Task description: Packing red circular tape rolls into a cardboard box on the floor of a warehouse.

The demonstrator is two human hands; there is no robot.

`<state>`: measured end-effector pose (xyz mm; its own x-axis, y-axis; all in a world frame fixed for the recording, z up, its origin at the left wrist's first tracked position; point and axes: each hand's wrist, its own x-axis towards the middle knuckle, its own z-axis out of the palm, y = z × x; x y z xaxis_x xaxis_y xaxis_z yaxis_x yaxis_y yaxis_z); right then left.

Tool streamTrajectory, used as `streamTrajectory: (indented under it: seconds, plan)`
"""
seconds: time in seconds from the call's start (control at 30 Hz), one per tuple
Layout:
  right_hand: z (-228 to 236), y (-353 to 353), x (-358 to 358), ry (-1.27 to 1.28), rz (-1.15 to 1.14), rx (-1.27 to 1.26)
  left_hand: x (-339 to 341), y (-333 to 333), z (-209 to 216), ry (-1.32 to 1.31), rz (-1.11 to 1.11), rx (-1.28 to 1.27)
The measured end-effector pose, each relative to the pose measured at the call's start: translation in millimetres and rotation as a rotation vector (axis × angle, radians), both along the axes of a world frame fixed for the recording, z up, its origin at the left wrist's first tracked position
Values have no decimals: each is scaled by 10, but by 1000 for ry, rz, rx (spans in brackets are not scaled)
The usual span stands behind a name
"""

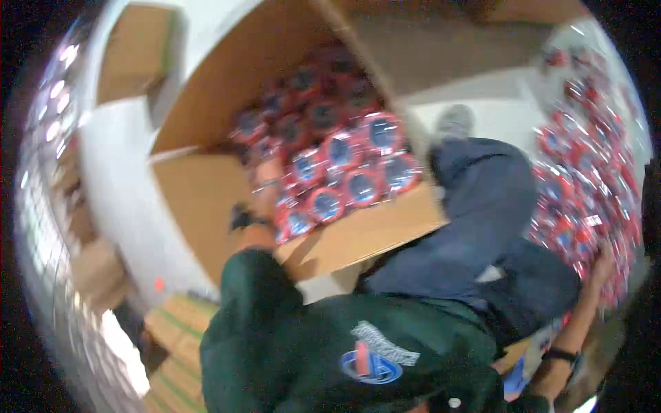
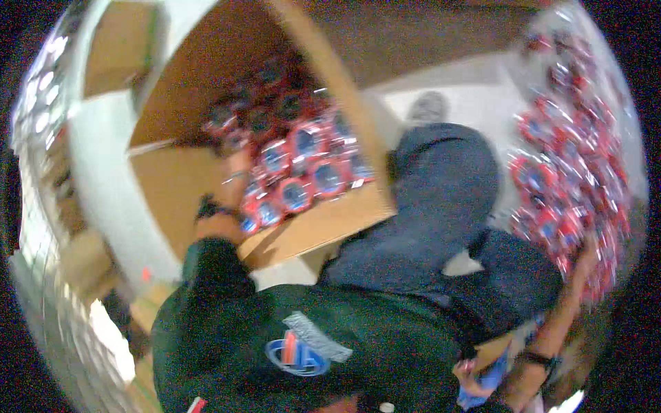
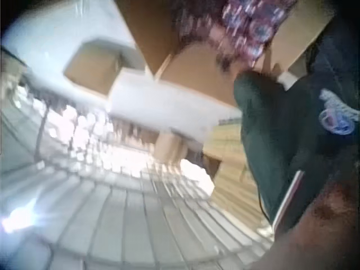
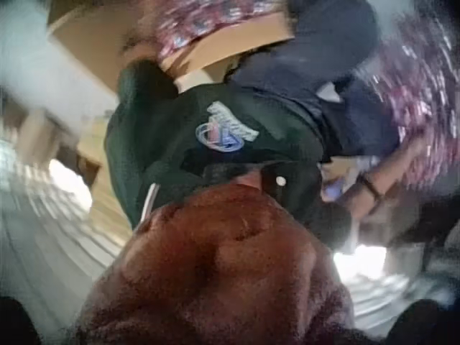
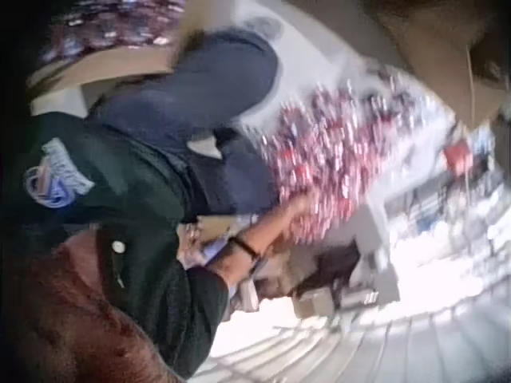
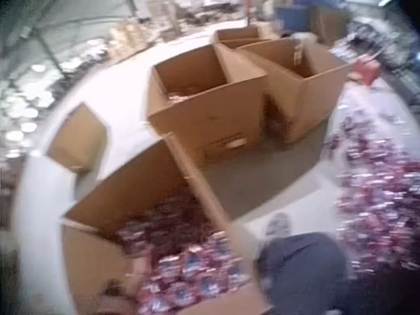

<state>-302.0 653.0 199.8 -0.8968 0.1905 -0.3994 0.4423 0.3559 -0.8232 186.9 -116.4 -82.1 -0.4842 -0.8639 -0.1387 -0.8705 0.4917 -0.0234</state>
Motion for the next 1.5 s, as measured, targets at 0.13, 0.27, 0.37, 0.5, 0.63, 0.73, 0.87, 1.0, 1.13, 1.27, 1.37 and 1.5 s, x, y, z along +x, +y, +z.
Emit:
streamTrajectory:
  seconds: [0.13, 0.27, 0.37, 0.5, 0.63, 0.73, 0.87, 1.0, 1.13, 1.27, 1.37, 1.5]
  plan:
    - [-252, 786, -2, 26, 75, -7, -253, 735, 17, 168, 167, -95]
    - [-443, 798, -22, 74, 40, 43, -18, 343, 150, -349, -120, -328]
    - [-243, 36, 253, 67, -55, -118, 240, -120, 514, -126, 129, 219]
    - [-179, 11, 99, 203, -15, -115, -334, -535, 1545, 643, -92, -371]
    - [67, 448, 90, 285, -8, -96, -2937, 1459, 3317, 1068, -312, 292]
    - [-25, 479, 0, 227, 20, -1, -4150, 2775, 3876, 1077, -910, 539]
    - [-144, 458, -95, 217, 63, -45, -5506, 4186, 3179, 405, -1486, 509]
    - [-42, 612, -47, 277, 3, -148, -6327, 5565, 1564, 242, -1605, 644]
    - [47, 731, -54, 265, -112, -181, -6347, 6499, 273, 199, -1521, 695]
    - [33, 955, -110, 267, -171, -267, -6131, 7045, -188, 149, -1418, 740]
    - [-57, 1073, -149, 252, -173, -325, -6075, 7034, -87, -244, -1094, 1037]
    - [-76, 1013, -298, 303, -74, -434, -5808, 6718, -410, 36, -1010, 719]
